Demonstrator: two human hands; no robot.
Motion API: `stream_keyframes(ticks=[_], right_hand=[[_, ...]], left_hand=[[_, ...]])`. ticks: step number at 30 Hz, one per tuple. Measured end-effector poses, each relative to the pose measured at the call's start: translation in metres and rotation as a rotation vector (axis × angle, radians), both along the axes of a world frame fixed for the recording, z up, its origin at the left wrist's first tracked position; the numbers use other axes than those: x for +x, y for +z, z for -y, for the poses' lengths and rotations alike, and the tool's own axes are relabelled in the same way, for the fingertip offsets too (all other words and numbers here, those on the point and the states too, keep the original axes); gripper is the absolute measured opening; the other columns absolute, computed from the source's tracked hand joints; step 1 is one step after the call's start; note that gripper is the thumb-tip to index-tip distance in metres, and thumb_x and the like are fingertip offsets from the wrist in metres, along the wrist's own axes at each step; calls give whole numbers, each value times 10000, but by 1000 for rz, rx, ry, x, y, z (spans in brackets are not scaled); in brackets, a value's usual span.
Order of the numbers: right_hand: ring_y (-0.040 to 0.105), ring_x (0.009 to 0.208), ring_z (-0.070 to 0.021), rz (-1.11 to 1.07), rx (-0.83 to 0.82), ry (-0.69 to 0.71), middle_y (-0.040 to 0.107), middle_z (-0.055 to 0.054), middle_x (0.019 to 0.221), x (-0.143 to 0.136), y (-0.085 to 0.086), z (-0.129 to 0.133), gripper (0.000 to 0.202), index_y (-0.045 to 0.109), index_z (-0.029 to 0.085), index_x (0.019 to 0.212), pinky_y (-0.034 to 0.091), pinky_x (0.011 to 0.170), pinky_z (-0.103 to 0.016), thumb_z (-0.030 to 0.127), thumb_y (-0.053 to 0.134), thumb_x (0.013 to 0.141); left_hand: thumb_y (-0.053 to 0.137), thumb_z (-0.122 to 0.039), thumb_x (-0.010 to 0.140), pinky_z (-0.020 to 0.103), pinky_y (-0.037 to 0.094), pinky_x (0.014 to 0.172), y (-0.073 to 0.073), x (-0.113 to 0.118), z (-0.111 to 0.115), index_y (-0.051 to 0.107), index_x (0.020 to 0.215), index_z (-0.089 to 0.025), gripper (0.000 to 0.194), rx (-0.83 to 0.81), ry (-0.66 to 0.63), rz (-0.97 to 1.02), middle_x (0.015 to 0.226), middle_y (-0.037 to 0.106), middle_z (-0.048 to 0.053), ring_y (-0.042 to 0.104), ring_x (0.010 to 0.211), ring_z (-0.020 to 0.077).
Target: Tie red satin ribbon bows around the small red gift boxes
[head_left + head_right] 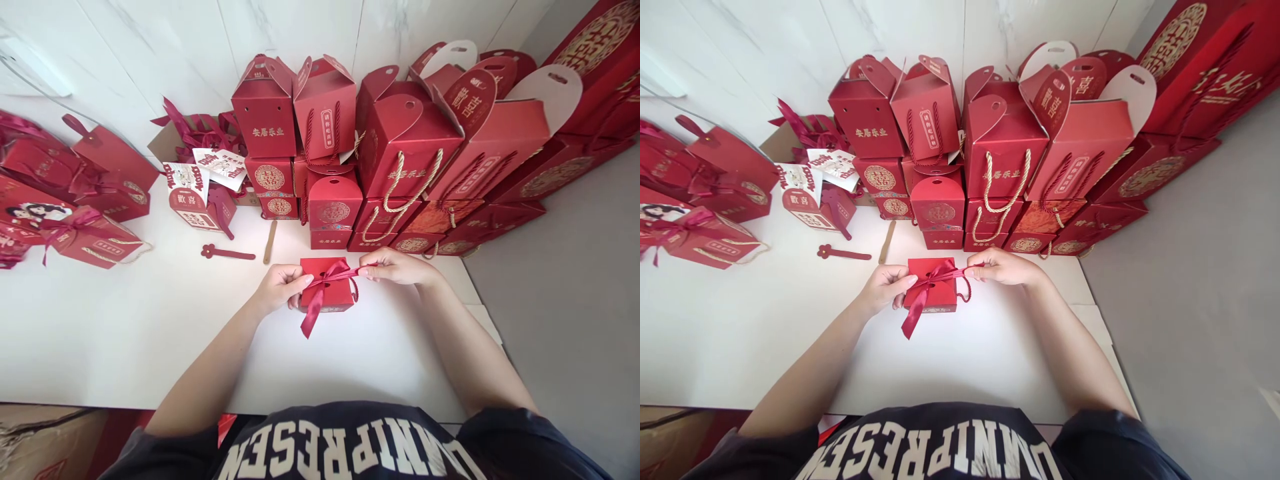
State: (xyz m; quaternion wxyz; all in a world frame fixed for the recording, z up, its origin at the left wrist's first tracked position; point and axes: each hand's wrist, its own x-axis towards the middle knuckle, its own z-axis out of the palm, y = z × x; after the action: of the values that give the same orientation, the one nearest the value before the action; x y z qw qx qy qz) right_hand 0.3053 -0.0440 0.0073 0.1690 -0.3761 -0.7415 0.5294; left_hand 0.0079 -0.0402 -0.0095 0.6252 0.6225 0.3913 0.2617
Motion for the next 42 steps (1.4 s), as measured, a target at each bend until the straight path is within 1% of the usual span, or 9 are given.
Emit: stream_keyframes(ticks=[7,11,14,19,23,27,34,37,42], right_hand=[[585,669,-156,67,-161,-7,636,-20,684,-1,-5,-3,409,629,165,714,431,687,-277,506,504,903],[597,649,-173,374,1,-177,685,-32,714,6,1,5,296,662,195,719,414,631,-277,398,522,882],[582,676,-187,442,122,-306,676,-45,757,4,10,11,246,652,202,771,390,645,-294,370,518,892],[612,875,-201,144,266,-323,675,-40,963,-21,25,18,267,629,226,980,439,770,-312,428,455,959],[554,1160,-211,-149,222,-223,600,-71,1203,-46,23,23,233,625,233,1029,416,982,-349,403,479,968],[459,1312,-232,-220,111,-197,528,-77,1342,-59,16,26,195,617,228,925,358,1072,-414,407,544,943],[390,1387,-233,-312,25,-101,478,-83,1444,-61,6,23,246,662,188,761,292,1135,-418,385,621,903],[445,1339,-235,-385,-12,-141,530,-86,1387,-62,1,20,326,623,174,688,329,1104,-404,409,600,913],[531,1231,-253,-442,-125,-239,565,-87,1317,-64,-8,18,339,644,176,741,392,1035,-411,465,584,908]], left_hand=[[620,-429,861,175,390,397,4,1,1,431,550,-167,448,-42,9,12,420,539,-46,495,354,65],[616,-426,868,178,358,420,14,-2,2,411,552,-166,457,48,25,-41,429,504,-50,452,384,56],[664,-427,826,179,293,424,20,-7,1,406,560,-163,456,124,51,-109,463,449,-61,404,418,49],[765,-410,718,190,315,480,31,-16,0,415,590,-161,448,128,-16,-236,555,438,-63,434,503,66],[782,-402,700,209,369,546,39,-20,0,519,672,-158,359,101,-125,-265,621,478,-52,483,581,89],[776,-375,707,226,383,587,44,-20,1,581,765,-165,292,80,-200,-250,723,542,-31,499,647,106],[785,-382,692,212,292,537,48,-22,1,620,833,-175,300,154,-240,-277,697,483,-52,355,584,79],[789,-407,680,208,284,526,50,-23,1,632,918,-184,362,149,-296,-299,683,461,-57,340,576,81],[788,-410,671,209,306,519,52,-22,2,606,1104,-213,509,204,-334,-376,661,469,-64,380,576,96]])
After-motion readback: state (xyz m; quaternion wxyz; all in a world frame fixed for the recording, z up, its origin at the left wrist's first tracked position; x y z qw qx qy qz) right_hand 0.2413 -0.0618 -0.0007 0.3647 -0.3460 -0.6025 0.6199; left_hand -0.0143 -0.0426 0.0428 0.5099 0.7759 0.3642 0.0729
